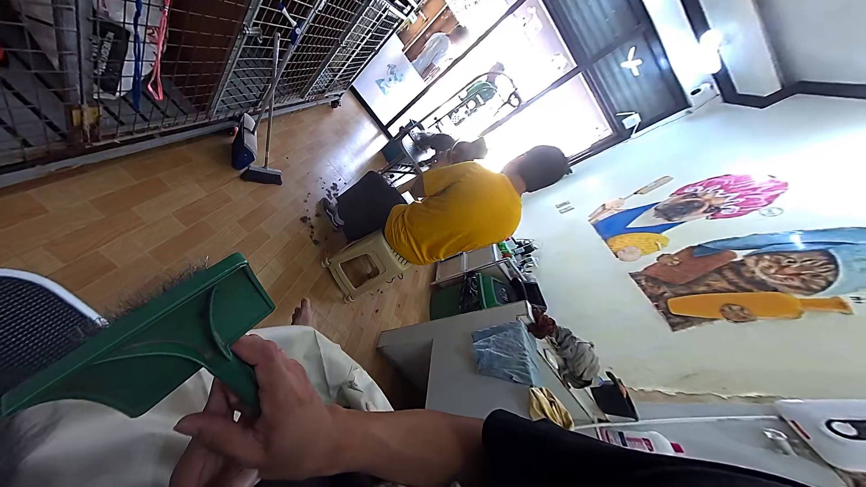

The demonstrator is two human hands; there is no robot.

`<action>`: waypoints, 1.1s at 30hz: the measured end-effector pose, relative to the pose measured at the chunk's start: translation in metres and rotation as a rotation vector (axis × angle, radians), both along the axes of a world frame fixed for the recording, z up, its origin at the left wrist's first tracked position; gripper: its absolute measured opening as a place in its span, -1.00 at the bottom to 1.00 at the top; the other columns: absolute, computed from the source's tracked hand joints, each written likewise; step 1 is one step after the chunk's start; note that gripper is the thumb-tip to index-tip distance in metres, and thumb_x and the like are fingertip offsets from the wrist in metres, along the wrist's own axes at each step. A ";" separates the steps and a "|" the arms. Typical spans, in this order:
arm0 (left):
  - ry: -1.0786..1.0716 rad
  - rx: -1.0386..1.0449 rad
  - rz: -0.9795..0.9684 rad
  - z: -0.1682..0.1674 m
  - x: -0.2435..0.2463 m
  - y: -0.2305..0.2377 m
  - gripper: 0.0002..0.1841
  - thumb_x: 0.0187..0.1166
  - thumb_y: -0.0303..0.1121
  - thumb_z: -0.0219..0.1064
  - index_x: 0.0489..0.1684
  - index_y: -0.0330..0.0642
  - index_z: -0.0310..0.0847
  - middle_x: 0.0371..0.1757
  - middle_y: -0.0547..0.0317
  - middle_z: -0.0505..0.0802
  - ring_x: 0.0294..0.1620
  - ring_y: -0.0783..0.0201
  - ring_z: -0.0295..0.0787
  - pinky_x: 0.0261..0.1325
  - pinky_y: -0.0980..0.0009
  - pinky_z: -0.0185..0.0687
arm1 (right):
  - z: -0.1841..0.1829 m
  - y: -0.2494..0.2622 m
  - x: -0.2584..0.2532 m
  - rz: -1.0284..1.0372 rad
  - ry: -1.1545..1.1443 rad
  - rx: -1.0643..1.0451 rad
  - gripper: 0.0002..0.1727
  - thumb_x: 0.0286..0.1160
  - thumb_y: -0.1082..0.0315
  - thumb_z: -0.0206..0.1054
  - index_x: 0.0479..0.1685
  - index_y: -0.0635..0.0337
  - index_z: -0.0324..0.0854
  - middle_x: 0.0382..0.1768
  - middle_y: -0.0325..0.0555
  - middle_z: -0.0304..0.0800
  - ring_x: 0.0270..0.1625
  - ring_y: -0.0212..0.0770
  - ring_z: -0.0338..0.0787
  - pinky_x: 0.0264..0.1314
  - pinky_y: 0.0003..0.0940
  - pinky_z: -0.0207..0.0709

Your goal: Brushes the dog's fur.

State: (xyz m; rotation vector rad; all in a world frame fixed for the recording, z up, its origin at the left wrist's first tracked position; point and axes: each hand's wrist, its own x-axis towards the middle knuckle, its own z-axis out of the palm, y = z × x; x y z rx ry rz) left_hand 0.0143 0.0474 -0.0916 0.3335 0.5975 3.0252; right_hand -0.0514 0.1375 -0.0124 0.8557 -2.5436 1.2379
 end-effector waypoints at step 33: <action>-0.323 -0.313 0.573 -0.003 -0.003 -0.024 -0.50 0.79 -0.09 0.14 0.69 0.14 0.21 0.67 0.32 0.56 0.64 0.16 0.51 0.58 0.10 0.50 | -0.026 0.045 -0.003 -0.013 -0.166 -0.081 -0.51 0.56 0.32 0.42 0.28 0.49 0.38 -0.43 -0.08 0.59 -0.46 -0.40 0.58 -0.35 -0.53 0.60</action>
